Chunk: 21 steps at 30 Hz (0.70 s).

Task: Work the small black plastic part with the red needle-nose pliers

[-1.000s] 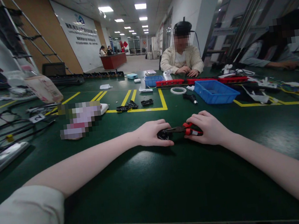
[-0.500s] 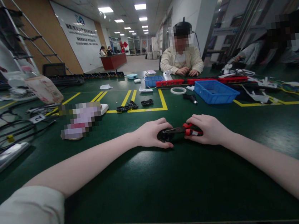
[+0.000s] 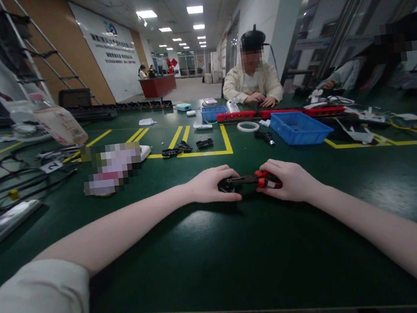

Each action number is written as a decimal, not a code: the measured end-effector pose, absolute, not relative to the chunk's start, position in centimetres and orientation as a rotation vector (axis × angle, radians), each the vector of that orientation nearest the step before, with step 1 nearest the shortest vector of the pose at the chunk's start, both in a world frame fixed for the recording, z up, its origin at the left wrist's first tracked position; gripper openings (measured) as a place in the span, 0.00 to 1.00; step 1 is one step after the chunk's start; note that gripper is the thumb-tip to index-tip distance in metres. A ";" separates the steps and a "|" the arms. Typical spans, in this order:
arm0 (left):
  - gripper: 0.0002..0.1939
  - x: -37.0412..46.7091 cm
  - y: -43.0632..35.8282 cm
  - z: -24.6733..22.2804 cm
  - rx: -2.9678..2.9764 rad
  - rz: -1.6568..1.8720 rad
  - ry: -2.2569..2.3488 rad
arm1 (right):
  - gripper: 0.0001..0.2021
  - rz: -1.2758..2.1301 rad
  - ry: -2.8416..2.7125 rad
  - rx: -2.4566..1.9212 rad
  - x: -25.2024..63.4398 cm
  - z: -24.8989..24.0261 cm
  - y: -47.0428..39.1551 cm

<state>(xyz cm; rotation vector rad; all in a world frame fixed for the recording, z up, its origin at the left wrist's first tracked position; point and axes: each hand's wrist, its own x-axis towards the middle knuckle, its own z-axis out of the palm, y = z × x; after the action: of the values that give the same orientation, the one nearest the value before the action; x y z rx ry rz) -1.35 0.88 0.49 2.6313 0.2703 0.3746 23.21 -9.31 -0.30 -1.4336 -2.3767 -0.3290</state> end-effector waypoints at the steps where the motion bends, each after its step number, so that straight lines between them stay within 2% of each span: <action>1: 0.24 -1.3 0.9 0.5 2.629 0.372 0.274 | 0.16 -0.325 -2.373 -1.437 23.2 -0.3 -9.3; 21: 0.27 -1.5 1.0 -0.2 2.752 0.401 0.181 | 0.18 -0.346 -2.384 -1.333 24.1 -1.1 -8.6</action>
<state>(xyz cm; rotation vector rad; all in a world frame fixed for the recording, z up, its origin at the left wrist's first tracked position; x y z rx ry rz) -1.52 0.97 -0.18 2.7523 0.1814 0.4009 24.14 -8.63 -1.07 -1.3325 -2.3840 -0.3456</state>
